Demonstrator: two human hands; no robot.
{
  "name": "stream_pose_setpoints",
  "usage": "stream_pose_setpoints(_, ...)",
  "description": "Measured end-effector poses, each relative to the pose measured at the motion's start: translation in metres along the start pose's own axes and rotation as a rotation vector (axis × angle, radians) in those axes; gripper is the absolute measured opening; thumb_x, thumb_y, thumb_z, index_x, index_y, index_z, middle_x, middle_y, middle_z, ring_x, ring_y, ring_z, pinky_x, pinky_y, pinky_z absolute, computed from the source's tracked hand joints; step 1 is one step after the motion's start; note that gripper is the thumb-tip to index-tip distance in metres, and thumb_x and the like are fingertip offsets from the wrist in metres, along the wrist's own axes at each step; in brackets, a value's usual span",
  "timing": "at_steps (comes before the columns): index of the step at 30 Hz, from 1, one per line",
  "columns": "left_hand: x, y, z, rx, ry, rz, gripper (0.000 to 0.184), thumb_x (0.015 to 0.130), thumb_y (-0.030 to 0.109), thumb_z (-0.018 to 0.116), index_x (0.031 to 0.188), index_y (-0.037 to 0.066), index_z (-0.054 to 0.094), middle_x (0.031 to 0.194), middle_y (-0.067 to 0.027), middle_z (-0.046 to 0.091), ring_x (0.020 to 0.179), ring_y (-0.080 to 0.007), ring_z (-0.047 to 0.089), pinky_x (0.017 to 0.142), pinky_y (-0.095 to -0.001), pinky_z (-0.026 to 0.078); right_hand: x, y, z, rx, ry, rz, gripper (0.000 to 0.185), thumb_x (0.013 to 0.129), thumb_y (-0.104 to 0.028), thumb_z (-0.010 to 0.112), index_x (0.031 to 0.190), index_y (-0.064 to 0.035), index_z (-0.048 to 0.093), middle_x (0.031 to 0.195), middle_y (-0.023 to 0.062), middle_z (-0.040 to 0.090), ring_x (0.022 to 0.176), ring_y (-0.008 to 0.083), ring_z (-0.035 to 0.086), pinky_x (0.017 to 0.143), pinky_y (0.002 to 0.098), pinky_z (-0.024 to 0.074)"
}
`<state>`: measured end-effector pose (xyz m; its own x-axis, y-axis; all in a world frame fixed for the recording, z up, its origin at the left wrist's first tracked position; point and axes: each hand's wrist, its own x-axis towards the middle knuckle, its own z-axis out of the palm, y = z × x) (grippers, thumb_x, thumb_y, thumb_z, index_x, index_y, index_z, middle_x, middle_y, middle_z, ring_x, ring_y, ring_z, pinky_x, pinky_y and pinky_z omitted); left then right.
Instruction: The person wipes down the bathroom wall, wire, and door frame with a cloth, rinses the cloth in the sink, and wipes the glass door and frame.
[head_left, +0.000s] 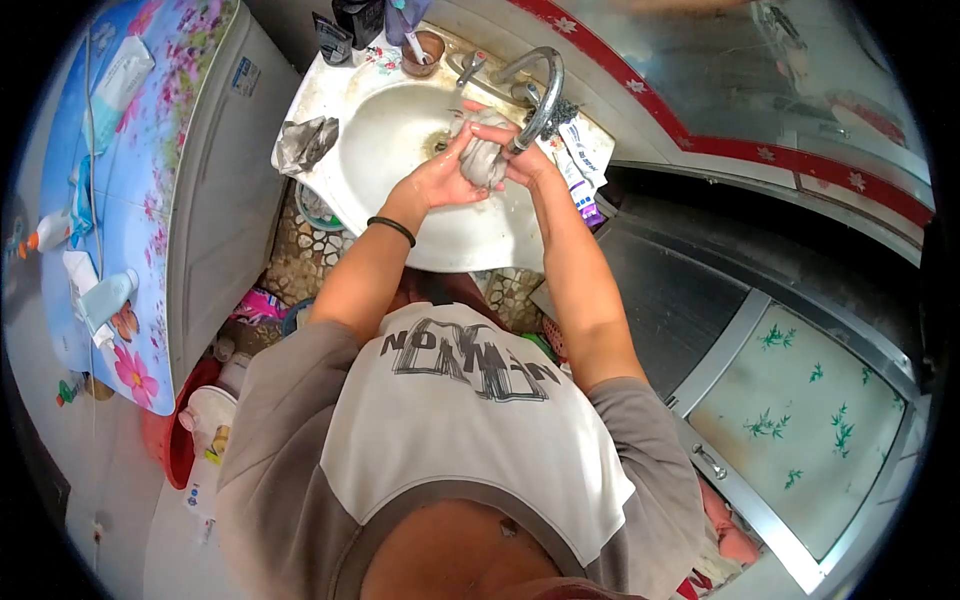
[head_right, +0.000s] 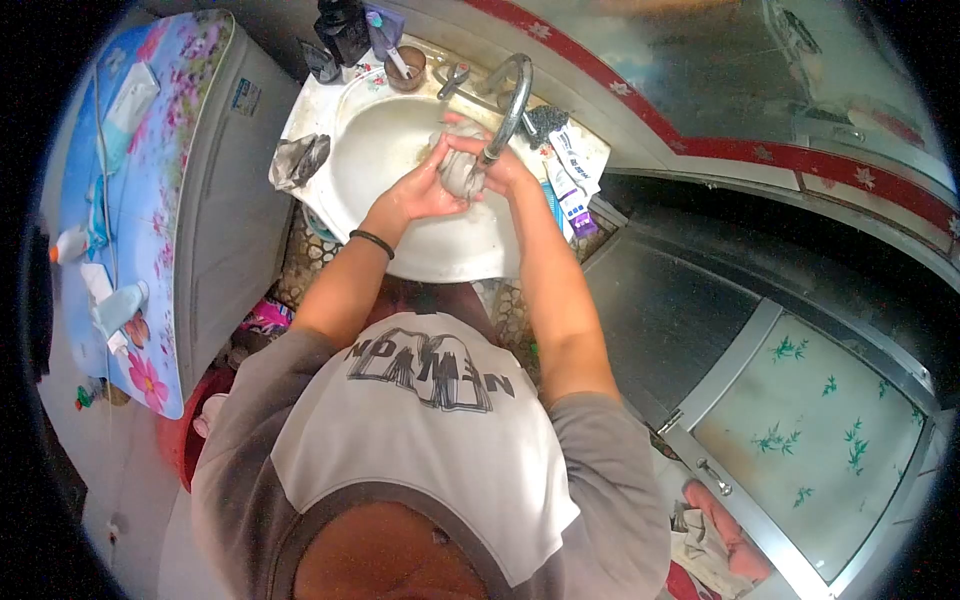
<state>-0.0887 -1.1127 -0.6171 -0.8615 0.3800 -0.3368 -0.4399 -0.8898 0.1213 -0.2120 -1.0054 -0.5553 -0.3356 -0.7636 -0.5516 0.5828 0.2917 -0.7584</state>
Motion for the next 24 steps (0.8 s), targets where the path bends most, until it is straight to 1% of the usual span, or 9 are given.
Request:
stream_pose_setpoints(2,0.006,0.007,-0.019,0.027,-0.256,-0.055,0.063,0.095,0.068,0.044,0.135,0.02,0.052,0.125,-0.0064,0.062,0.108,-0.0239,0.061,0.085,-0.038,0.051,0.003,-0.007,-0.008,-0.02,-0.038,0.098,0.049,0.092,-0.037,0.068,0.126,-0.0031,0.058,0.112,0.0093,0.069,0.091,0.0195,0.068,0.079,0.0342,0.0574)
stream_pose_setpoints(4,0.01,0.006,-0.025,0.102,-0.252,-0.061,0.057,0.096,0.062,0.049,0.132,0.018,0.054,0.12,-0.0094,0.064,0.099,-0.0232,0.063,0.078,-0.035,0.05,0.003,-0.015,-0.01,-0.025,-0.033,0.237,0.053,0.091,-0.039,0.069,0.13,-0.0047,0.057,0.108,0.0085,0.07,0.082,0.0185,0.067,0.074,0.0326,0.0563)
stream_pose_setpoints(5,0.011,0.005,-0.024,0.139,-0.25,-0.064,0.054,0.097,0.059,0.052,0.131,0.017,0.055,0.118,-0.0109,0.065,0.095,-0.0229,0.064,0.075,-0.0335,0.05,0.009,-0.006,-0.012,-0.078,0.015,0.178,0.054,0.091,-0.042,0.068,0.128,-0.004,0.058,0.106,0.0122,0.071,0.077,0.0206,0.068,0.066,0.034,0.0569)
stream_pose_setpoints(8,0.0,-0.002,0.003,0.105,0.016,-0.052,0.045,0.097,0.048,0.06,0.126,0.013,0.057,0.109,-0.0114,0.066,0.086,-0.0197,0.064,0.072,-0.0291,0.049,0.008,-0.007,-0.002,-0.126,0.083,0.101,0.046,0.096,-0.044,0.062,0.113,-0.0011,0.061,0.108,0.0149,0.07,0.085,0.0242,0.07,0.067,0.0372,0.0596)
stream_pose_setpoints(11,0.002,-0.003,-0.01,0.279,0.129,-0.017,0.032,0.099,0.034,0.063,0.117,0.007,0.061,0.096,-0.0066,0.066,0.074,-0.0129,0.059,0.064,-0.0237,0.046,0.028,0.024,-0.027,0.123,0.273,-0.004,0.041,0.097,-0.039,0.063,0.112,-0.0008,0.06,0.102,0.0141,0.07,0.088,0.0267,0.069,0.076,0.0394,0.0585)
stream_pose_setpoints(14,0.004,-0.004,-0.034,0.487,0.208,0.073,0.024,0.099,0.028,0.062,0.108,0.007,0.064,0.083,-0.0028,0.063,0.064,-0.0076,0.052,0.056,-0.0198,0.041,0.03,0.033,-0.034,0.31,0.46,-0.124,0.035,0.098,-0.033,0.064,0.115,-0.0019,0.06,0.099,0.0081,0.065,0.088,0.0204,0.065,0.076,0.0367,0.0546)
stream_pose_setpoints(17,0.006,-0.009,-0.034,0.422,0.279,0.156,0.02,0.098,0.027,0.063,0.098,0.007,0.064,0.077,-0.002,0.061,0.056,-0.0056,0.045,0.048,-0.0189,0.035,0.024,0.041,-0.033,0.411,0.565,-0.184,0.03,0.099,-0.03,0.062,0.114,-0.0042,0.059,0.098,0.0061,0.063,0.089,0.0194,0.063,0.078,0.0367,0.0536)
stream_pose_setpoints(20,-0.003,-0.009,0.0,0.404,0.42,0.153,0.016,0.097,0.025,0.064,0.095,0.008,0.063,0.076,-0.002,0.061,0.054,-0.0051,0.044,0.047,-0.0181,0.033,0.015,0.043,-0.022,0.407,0.7,-0.211,0.026,0.101,-0.031,0.06,0.112,-0.0076,0.06,0.102,0.005,0.063,0.093,0.0191,0.063,0.083,0.0377,0.0538)
stream_pose_setpoints(24,-0.009,-0.01,0.007,0.387,0.387,0.135,0.014,0.095,0.021,0.065,0.098,0.008,0.065,0.077,-0.0008,0.062,0.056,-0.0042,0.047,0.049,-0.0172,0.035,0.007,0.047,-0.017,0.335,0.76,-0.235,0.024,0.103,-0.028,0.057,0.116,-0.0078,0.059,0.104,0.0029,0.061,0.093,0.0158,0.06,0.081,0.0361,0.0525)
